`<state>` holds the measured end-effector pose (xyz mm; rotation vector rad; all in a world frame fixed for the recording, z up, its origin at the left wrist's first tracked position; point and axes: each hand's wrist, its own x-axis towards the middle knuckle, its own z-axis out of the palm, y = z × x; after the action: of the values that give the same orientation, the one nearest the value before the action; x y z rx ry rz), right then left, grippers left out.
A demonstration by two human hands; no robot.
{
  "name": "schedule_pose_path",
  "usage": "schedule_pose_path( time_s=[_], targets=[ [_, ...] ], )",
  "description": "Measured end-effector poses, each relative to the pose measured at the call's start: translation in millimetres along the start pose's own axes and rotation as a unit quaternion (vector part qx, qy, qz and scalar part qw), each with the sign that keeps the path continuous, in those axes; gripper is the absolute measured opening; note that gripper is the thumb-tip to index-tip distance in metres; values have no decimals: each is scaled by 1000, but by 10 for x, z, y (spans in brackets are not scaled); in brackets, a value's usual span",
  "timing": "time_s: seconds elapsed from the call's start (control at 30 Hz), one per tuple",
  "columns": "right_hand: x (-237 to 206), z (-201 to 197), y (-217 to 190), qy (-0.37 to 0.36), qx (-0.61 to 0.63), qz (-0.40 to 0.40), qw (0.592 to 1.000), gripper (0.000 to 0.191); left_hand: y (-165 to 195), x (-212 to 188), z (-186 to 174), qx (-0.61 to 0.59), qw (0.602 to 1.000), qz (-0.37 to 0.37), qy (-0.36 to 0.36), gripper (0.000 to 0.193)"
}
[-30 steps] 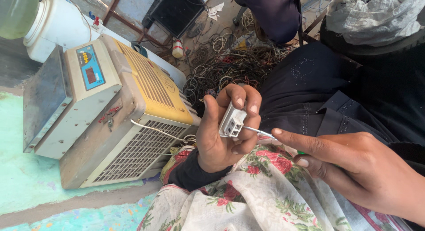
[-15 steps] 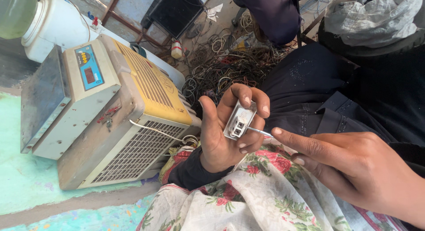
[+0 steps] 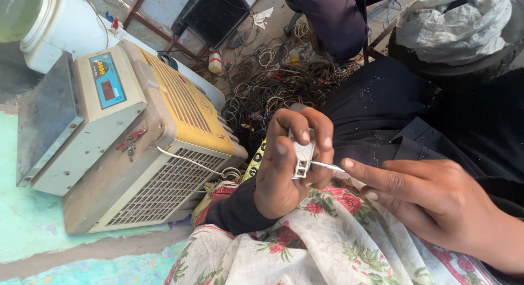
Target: The person uses a screwdriver to pry and adjust a white plastic electrical component, then uses a hammer to tap it, and continues with the screwdriver to manipulate internal parts. The task involves repeated prying and tapping actions on the same component.
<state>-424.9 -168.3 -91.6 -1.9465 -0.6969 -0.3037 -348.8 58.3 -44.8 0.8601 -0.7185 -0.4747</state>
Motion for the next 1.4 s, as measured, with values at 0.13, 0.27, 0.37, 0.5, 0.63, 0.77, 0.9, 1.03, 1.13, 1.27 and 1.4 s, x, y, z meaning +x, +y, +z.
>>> schedule_pose_path(
  time_s=[0.13, 0.27, 0.37, 0.5, 0.63, 0.77, 0.9, 1.03, 1.13, 1.27, 1.4],
  targets=[
    [-47, 118, 177, -26, 209, 122, 970, 52, 14, 12, -43, 6, 1000, -5, -6, 22],
    [-62, 194, 293, -51, 512, 263, 816, 44, 10, 4, -75, 28, 999, 4, -21, 21],
    [-39, 121, 320, -88, 265, 173, 944, 51, 12, 0, -127, 92, 995, 20, -33, 23],
    [-34, 60, 243, -63, 142, 111, 982, 52, -14, -23, -171, 167, 985, 48, -17, 27],
    [20, 84, 190, -61, 126, 124, 982, 49, -2, -39, -197, 156, 986, 50, -4, 34],
    [50, 20, 143, -13, 98, 21, 995, 50, 20, -37, -207, 112, 993, 35, 25, 40],
    [53, 1, 84, -37, 43, 69, 996, 51, 18, -51, -212, 102, 994, 38, 14, 43],
    [30, 18, 44, -50, 34, 121, 991, 56, 7, -67, -227, 81, 996, 34, 15, 46],
    [12, 19, 46, -30, 36, 80, 996, 54, -2, -64, -240, 37, 999, 25, 12, 49],
    [-12, 31, 52, -39, 16, 109, 993, 55, -14, -62, -242, 26, 999, 32, 6, 55],
    [-27, 41, 45, -33, 24, 81, 996, 55, -35, -65, -236, 59, 997, 56, 3, 61]
  ],
)
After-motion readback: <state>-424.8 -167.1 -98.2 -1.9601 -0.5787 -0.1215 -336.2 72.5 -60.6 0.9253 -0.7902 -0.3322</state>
